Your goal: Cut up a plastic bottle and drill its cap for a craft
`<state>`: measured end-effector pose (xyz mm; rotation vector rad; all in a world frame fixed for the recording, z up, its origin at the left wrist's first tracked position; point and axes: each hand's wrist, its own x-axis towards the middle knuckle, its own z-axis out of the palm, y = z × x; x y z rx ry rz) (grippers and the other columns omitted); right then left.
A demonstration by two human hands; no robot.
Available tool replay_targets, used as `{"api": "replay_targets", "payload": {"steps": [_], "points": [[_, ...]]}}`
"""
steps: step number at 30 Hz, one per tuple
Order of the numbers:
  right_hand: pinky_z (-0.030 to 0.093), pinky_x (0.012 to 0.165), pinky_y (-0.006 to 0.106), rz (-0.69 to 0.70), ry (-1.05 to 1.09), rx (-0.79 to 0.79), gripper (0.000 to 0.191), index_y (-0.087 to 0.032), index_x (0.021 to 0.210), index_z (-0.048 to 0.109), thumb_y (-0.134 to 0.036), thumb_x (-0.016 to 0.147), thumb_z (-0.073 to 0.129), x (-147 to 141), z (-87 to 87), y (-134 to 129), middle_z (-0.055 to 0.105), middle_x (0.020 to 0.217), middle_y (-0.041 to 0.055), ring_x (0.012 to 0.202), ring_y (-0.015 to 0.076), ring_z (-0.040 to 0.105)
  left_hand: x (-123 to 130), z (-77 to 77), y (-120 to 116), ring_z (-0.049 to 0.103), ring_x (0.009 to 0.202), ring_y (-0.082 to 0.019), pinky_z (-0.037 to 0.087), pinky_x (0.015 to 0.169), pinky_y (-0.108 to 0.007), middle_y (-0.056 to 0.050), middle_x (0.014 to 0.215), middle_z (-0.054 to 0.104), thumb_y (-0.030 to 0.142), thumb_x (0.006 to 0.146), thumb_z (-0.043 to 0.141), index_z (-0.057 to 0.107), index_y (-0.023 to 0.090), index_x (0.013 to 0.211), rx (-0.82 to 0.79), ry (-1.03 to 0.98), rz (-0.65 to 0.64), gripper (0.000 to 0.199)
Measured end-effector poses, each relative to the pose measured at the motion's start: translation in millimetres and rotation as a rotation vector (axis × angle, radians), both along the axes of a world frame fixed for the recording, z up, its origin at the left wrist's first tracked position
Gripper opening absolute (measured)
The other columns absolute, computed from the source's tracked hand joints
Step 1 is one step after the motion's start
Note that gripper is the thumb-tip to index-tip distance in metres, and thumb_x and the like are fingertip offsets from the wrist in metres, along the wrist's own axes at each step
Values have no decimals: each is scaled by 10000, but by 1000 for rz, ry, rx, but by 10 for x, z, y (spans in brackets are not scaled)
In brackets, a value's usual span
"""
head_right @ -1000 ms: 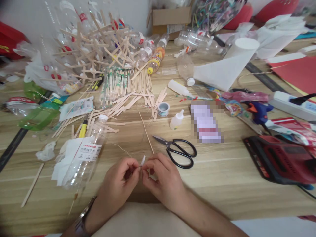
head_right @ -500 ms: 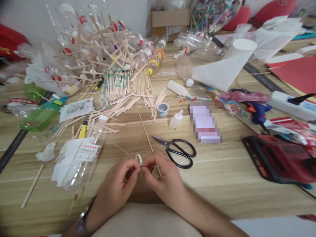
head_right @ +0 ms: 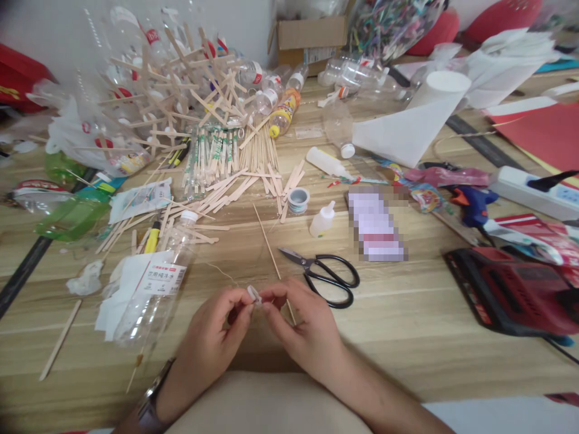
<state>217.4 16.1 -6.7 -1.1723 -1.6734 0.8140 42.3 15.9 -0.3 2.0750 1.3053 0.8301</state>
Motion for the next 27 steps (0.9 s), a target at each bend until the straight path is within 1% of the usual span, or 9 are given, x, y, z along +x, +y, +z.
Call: {"api": "replay_targets", "payload": {"steps": [2,4,7,16,22,27], "points": [[476,606,196,-18,-16,-7,140,-236,898,652,-143,909,548,4,-6,-2,654,717,-28,631,108,610,1,-4,1,599,709,-131,439,626,-232,19,789,643,126,917,505,532,220,938,-2,12,-11,100],[472,593,191,-26,-32,-10,135,-234,888,651,-141,905,556,3,-9,0,644,693,-34,608,104,600,2,-2,1,588,693,-130,432,618,-232,23,772,629,129,918,507,534,220,923,-5,28,-27,95],[482,612,196,-17,-48,8,125,-232,874,647,-129,884,575,-6,-8,8,650,710,-28,633,112,607,1,7,0,579,684,-130,432,619,-233,21,764,614,125,921,499,535,218,917,3,35,-41,99],[485,614,190,9,-53,5,147,-231,844,647,-112,864,562,-19,19,2,648,706,-29,639,108,613,5,14,2,581,670,-133,443,615,-236,13,760,621,123,916,492,544,209,934,21,32,-21,103],[480,599,195,16,-69,9,152,-230,822,639,-106,852,556,-28,35,10,643,682,-32,620,108,610,7,23,-5,592,678,-146,446,616,-250,4,754,628,145,924,480,553,210,910,-6,55,-29,98],[481,583,212,12,-78,-20,132,-235,807,633,-133,849,560,-23,32,3,654,678,-26,610,120,614,5,13,-5,598,690,-150,454,630,-256,-2,764,636,145,925,487,556,205,918,-13,62,-33,91]]}}
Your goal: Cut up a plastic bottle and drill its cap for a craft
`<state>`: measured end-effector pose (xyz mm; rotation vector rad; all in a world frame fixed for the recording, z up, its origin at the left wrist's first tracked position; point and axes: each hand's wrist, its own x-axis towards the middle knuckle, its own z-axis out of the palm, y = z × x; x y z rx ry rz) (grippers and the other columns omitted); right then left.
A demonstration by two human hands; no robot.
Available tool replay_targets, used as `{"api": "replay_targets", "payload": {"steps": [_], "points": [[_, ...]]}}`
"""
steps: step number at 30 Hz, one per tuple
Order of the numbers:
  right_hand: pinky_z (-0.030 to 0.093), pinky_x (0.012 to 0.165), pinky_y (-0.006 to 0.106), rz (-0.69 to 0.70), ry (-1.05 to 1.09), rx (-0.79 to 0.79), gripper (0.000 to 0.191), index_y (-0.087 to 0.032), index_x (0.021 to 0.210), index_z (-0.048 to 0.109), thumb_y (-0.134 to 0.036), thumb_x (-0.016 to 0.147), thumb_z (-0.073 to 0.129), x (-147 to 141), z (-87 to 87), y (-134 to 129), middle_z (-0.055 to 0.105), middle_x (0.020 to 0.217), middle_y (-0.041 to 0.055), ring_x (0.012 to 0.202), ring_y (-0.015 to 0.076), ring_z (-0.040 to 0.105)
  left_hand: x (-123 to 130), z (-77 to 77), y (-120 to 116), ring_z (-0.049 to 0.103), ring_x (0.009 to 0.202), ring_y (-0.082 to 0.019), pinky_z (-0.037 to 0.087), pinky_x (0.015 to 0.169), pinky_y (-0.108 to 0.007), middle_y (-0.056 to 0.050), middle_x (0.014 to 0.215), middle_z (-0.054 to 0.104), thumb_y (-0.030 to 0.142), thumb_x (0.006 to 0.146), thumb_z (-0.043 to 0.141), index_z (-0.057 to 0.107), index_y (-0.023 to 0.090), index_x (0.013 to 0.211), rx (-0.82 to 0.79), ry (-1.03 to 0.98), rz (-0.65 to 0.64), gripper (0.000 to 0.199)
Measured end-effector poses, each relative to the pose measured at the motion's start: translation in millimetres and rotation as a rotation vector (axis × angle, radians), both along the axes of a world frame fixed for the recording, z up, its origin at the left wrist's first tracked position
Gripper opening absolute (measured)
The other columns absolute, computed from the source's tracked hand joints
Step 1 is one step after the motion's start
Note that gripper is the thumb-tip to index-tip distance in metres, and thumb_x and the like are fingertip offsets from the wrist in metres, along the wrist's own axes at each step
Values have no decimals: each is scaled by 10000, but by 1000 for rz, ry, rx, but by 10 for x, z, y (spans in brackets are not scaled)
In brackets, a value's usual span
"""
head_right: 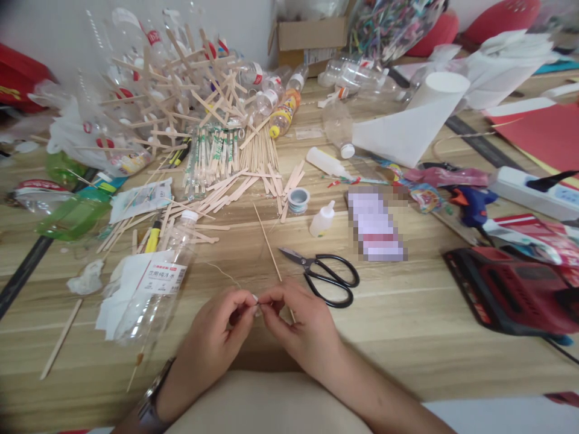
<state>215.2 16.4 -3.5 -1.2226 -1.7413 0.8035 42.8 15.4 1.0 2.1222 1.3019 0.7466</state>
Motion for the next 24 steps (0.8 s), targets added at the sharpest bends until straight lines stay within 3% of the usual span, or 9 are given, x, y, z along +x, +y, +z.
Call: {"api": "replay_targets", "payload": {"steps": [11,24], "points": [[462,556,212,-5,2,-150,123,-224,738,616,-165,819,547,5,-11,-4,656,634,-29,576,118,612,-18,2,-2,615,719,-159,467,653,-264,-15,786,659,162,940,488,583,205,928,-6,-7,-9,105],[468,529,234,-9,275,-436,115,-206,776,576,-296,846,563,23,-13,17,667,583,-3,533,140,633,-40,-18,-4,614,717,-156,475,649,-264,-15,775,661,175,935,508,593,215,880,-6,-31,31,109]]}}
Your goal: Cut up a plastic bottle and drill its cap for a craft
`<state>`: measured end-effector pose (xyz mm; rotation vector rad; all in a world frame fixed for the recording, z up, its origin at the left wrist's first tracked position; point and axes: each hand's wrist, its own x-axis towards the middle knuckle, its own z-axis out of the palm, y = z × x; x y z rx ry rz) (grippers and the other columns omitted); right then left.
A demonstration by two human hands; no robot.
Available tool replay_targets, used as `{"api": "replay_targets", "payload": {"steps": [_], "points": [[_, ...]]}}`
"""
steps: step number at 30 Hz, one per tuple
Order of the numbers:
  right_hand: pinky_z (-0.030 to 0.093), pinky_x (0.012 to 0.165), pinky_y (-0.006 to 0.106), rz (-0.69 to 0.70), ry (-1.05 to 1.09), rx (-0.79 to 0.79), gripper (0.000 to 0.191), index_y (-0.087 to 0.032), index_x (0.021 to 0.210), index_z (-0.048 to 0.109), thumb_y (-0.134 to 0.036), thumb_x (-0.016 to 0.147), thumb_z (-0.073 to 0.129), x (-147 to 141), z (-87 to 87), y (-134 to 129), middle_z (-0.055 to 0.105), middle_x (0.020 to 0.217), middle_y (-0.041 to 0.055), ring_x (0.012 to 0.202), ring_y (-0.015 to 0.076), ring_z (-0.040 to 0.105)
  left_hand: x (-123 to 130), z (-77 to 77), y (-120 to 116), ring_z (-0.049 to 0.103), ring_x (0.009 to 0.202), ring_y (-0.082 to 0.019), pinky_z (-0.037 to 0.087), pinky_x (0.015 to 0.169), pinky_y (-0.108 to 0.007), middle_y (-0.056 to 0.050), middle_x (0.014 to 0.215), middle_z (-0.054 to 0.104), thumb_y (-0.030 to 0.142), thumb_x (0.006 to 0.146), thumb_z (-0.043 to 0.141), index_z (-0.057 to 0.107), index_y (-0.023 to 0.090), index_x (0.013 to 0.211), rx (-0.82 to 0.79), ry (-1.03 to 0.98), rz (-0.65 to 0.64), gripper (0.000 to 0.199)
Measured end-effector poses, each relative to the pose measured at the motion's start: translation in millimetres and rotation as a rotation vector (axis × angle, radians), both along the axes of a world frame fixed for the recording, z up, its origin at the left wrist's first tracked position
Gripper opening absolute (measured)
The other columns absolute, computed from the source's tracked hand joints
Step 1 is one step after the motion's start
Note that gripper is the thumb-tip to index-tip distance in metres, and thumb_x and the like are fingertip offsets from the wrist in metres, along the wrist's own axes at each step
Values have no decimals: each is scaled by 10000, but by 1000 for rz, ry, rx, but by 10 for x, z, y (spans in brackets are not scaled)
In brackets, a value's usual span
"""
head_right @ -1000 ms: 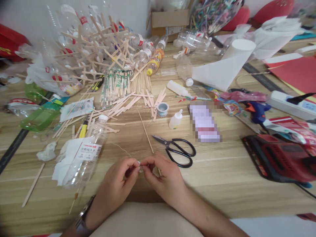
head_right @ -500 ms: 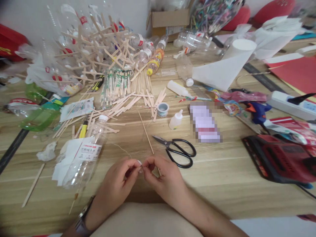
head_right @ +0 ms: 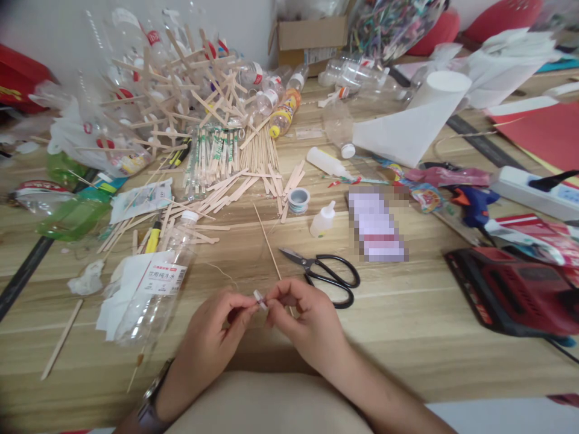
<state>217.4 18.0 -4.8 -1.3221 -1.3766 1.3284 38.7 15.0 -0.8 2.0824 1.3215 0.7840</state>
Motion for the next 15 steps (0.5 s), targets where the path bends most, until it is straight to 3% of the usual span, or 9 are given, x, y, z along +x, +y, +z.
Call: {"api": "replay_targets", "payload": {"steps": [6,11,15], "points": [[474,561,239,-42,153,-13,159,-207,750,533,-326,852,561,20,8,44,606,705,4,560,113,545,16,34,-3,622,676,-158,452,613,-264,-8,735,672,201,938,498,598,215,868,-34,18,11,123],[397,546,227,-47,366,-107,193,-200,753,514,-348,848,592,22,-39,29,574,797,13,576,92,435,31,45,-9,628,645,-158,436,590,-261,0,726,699,215,935,497,616,219,938,-120,-12,12,119],[334,507,226,9,403,-131,255,-203,774,492,-414,855,610,27,-51,-2,572,818,19,544,80,364,34,48,-13,613,617,-146,422,574,-250,10,715,703,234,938,495,644,228,955,-198,-87,15,150]]}}
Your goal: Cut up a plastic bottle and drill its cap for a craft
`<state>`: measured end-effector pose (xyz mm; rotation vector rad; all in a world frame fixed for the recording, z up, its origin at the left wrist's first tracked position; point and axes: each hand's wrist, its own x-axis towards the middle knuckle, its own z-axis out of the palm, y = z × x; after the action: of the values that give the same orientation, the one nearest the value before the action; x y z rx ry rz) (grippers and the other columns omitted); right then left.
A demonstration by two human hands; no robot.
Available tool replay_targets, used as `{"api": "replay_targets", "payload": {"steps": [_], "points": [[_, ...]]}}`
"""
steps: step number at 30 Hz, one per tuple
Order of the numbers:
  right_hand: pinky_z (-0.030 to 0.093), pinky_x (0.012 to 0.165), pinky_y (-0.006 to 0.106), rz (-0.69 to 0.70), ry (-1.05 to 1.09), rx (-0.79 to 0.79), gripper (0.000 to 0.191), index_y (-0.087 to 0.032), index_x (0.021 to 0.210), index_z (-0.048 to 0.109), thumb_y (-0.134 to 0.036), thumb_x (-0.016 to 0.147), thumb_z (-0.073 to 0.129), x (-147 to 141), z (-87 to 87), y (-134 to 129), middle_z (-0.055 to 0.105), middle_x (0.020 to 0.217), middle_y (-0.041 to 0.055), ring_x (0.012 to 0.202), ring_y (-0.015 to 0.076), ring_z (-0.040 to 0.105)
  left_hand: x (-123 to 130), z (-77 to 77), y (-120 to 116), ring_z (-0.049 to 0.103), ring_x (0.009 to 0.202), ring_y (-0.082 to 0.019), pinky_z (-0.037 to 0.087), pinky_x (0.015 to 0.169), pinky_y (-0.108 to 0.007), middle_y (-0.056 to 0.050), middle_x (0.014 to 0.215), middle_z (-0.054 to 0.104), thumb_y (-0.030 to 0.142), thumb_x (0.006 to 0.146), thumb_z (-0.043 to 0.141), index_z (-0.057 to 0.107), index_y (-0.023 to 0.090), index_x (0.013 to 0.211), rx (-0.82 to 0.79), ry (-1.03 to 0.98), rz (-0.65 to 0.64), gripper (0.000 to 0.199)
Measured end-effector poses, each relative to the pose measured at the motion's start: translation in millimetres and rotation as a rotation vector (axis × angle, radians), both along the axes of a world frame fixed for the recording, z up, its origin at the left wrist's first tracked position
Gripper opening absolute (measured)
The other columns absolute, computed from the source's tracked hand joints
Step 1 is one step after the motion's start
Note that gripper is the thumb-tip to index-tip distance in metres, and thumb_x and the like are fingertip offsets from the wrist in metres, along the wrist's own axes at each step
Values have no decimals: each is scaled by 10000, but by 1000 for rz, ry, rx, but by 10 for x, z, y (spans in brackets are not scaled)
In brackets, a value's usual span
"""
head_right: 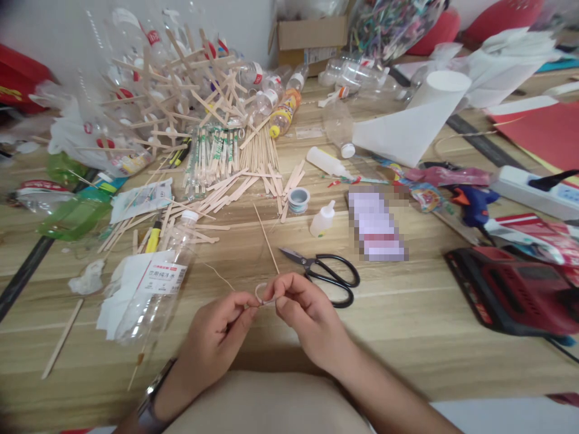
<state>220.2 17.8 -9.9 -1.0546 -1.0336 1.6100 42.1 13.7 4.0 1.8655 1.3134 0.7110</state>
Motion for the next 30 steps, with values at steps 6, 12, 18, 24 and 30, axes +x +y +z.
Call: {"api": "replay_targets", "payload": {"steps": [6,12,18,24,30], "points": [[189,403,199,79,50,-92,307,-208,785,456,-471,843,602,-37,47,2,520,760,-22,446,36,222,36,48,29,590,580,-122,403,554,-231,34,695,701,225,937,473,680,235,926,-125,-110,-30,207],[159,385,185,57,30,-164,280,-212,798,454,-442,828,612,-112,28,4,420,628,-76,425,39,214,62,66,31,542,516,-121,370,520,-232,46,580,634,212,915,465,680,218,860,-92,-79,23,222],[149,385,178,80,66,-187,264,-211,791,458,-431,850,591,-119,18,3,349,522,-113,410,44,206,71,57,41,544,536,-130,378,531,-237,30,598,625,230,910,463,667,212,840,-59,-70,54,216],[219,414,187,-1,8,-112,275,-198,795,475,-421,861,624,-121,12,16,428,546,-95,424,45,324,58,7,46,320,413,-104,220,426,-235,80,451,370,303,861,514,683,202,827,-331,-170,106,200],[375,516,202,-15,63,-47,312,-199,831,505,-455,863,681,-105,-23,6,509,629,-59,535,74,485,49,-36,98,387,479,-105,260,466,-231,29,529,530,388,802,605,740,180,816,-551,-261,140,248]]}}
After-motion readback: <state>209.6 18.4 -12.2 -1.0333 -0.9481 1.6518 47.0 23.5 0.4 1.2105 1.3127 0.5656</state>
